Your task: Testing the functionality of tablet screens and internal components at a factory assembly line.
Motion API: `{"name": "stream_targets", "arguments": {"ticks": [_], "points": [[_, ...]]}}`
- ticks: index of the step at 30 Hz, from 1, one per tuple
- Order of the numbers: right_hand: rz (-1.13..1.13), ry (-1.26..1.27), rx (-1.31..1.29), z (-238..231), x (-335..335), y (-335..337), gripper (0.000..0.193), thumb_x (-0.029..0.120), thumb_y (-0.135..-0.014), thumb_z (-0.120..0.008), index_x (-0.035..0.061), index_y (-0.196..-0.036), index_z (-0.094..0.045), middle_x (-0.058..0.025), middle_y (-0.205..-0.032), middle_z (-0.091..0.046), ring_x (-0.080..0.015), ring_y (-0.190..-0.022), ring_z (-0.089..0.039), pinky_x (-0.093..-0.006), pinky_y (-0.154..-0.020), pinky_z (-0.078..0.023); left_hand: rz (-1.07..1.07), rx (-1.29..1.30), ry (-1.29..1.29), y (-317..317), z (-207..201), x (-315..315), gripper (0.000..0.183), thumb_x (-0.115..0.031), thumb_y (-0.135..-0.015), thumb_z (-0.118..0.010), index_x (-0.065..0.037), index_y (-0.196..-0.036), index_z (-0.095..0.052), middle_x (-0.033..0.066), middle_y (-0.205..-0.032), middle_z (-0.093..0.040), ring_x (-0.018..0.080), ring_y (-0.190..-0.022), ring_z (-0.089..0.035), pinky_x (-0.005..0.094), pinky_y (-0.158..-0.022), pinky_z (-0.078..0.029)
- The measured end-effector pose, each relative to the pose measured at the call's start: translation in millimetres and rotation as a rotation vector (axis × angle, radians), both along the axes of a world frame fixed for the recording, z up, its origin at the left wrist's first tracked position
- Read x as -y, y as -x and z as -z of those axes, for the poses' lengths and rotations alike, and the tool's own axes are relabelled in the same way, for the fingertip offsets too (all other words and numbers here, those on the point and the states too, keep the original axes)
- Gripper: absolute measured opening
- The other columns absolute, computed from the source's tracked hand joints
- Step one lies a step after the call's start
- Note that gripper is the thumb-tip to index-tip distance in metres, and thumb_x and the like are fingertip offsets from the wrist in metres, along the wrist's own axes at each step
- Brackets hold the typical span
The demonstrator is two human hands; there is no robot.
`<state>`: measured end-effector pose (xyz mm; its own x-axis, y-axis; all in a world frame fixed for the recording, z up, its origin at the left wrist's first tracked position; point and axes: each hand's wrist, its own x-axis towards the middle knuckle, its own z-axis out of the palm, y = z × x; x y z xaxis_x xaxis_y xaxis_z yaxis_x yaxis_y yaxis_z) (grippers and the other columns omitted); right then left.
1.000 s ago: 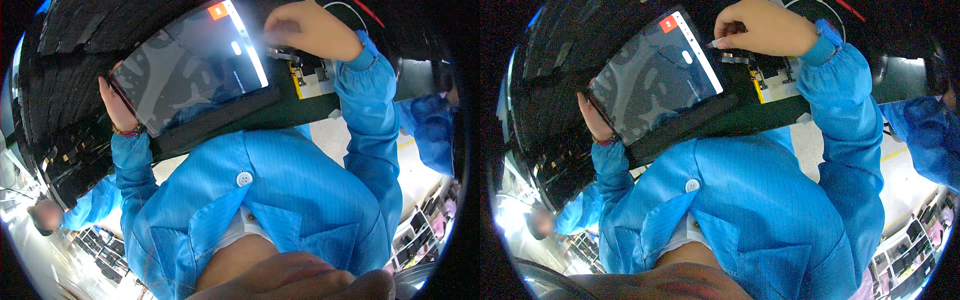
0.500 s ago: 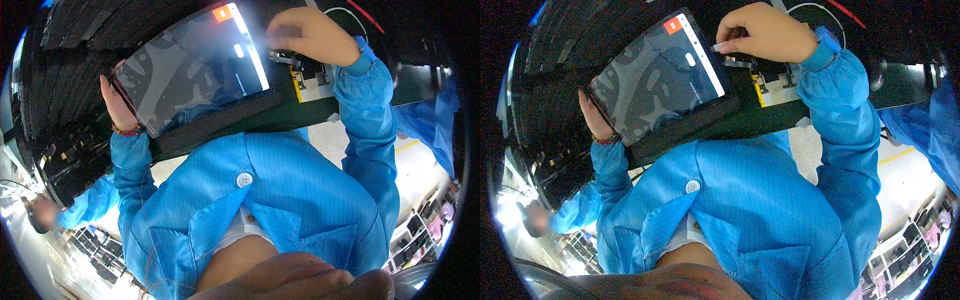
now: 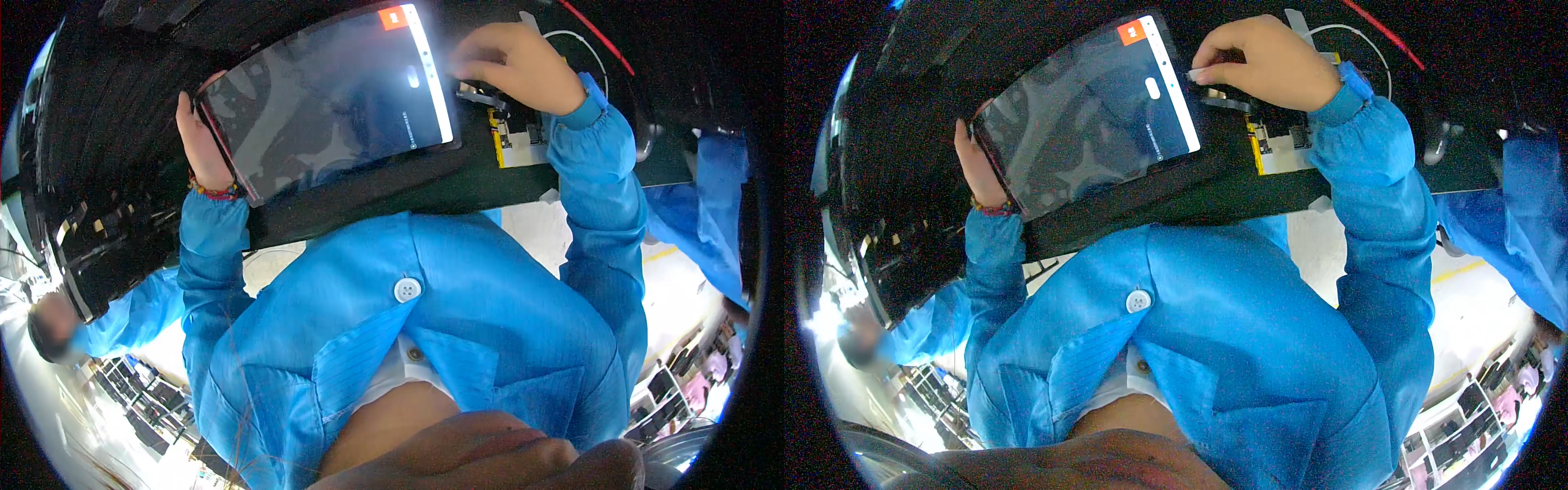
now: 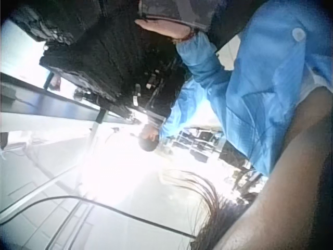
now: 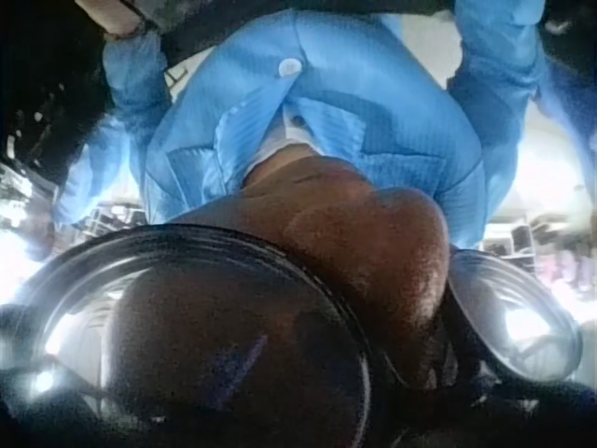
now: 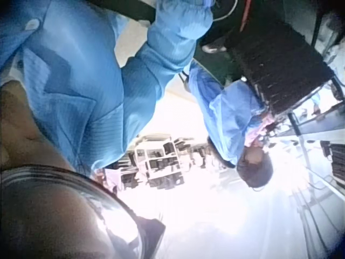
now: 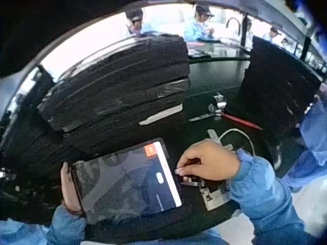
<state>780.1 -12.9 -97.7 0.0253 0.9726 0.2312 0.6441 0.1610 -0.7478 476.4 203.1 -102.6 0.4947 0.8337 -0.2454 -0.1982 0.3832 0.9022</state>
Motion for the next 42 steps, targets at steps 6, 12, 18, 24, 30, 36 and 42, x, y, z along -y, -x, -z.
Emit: {"name": "stream_targets", "arguments": {"ticks": [6,12,18,24,30,36,42], "points": [[0.055,0.085,-0.039,-2,0,4,0.019,0.017,-0.077,-0.067,0.0011,-0.086,-0.065,-0.0105,-0.075,-0.064,-0.0172,-0.069,-0.061,-0.0279,-0.064,-0.048,0.149,0.132,-0.004,9,7,-4,0.054,-0.044,-0.092,-0.029,-0.001,-0.116,-0.051,0.0122,-0.118,-0.055,0.0285,-0.108,-0.05,0.0378,-0.097,-0.034],[0.005,0.12,-0.089,-6,-2,2,0.018,0.016,-0.077,-0.067,0.0012,-0.087,-0.065,-0.0091,-0.076,-0.064,-0.0139,-0.069,-0.06,-0.0265,-0.064,-0.048,0.148,0.166,0.07,5,4,-4,0.053,-0.042,-0.093,-0.027,-0.001,-0.116,-0.051,0.0122,-0.118,-0.055,0.0279,-0.108,-0.05,0.0379,-0.098,-0.034],[-0.023,0.144,-0.047,-10,0,4,0.017,0.013,-0.078,-0.065,0.0029,-0.092,-0.063,-0.0054,-0.083,-0.061,-0.011,-0.071,-0.055,-0.024,-0.063,-0.046,0.125,0.147,0.08,8,5,-6,0.054,-0.043,-0.093,-0.027,0.0,-0.118,-0.05,0.0126,-0.121,-0.053,0.0281,-0.11,-0.049,0.0383,-0.099,-0.034],[-0.021,-0.014,0.146,-11,3,13,0.021,0.013,-0.072,-0.063,0.0045,-0.09,-0.055,-0.0093,-0.073,-0.057,-0.0155,-0.061,-0.056,-0.0262,-0.056,-0.046,0.514,0.55,0.314,10,5,-9,0.057,-0.047,-0.093,-0.026,-0.002,-0.121,-0.047,0.0155,-0.121,-0.052,0.0301,-0.11,-0.05,0.0418,-0.096,-0.037],[0.048,0.168,0.152,-9,-3,15,0.022,0.014,-0.069,-0.064,0.0071,-0.086,-0.052,-0.0072,-0.068,-0.054,-0.0147,-0.06,-0.055,-0.0256,-0.056,-0.046,0.431,0.426,0.235,12,9,-11,0.057,-0.046,-0.094,-0.023,-0.002,-0.122,-0.046,0.0159,-0.121,-0.052,0.031,-0.11,-0.05,0.0425,-0.095,-0.038],[0.087,0.006,0.099,9,-3,14,0.024,0.014,-0.069,-0.065,0.0091,-0.088,-0.052,-0.0044,-0.071,-0.055,-0.0115,-0.061,-0.053,-0.0243,-0.056,-0.045,0.481,0.472,0.245,12,10,-12,0.058,-0.046,-0.094,-0.023,-0.002,-0.124,-0.045,0.0161,-0.122,-0.051,0.0308,-0.11,-0.05,0.0426,-0.096,-0.038],[0.058,-0.042,0.097,15,-4,7,0.024,0.014,-0.069,-0.065,0.0098,-0.089,-0.053,-0.0025,-0.073,-0.055,-0.0097,-0.062,-0.051,-0.0236,-0.055,-0.044,0.226,0.236,0.207,13,11,-12,0.054,-0.045,-0.093,-0.029,-0.005,-0.126,-0.044,0.0138,-0.122,-0.052,0.0285,-0.109,-0.051,0.0416,-0.096,-0.037]]}}
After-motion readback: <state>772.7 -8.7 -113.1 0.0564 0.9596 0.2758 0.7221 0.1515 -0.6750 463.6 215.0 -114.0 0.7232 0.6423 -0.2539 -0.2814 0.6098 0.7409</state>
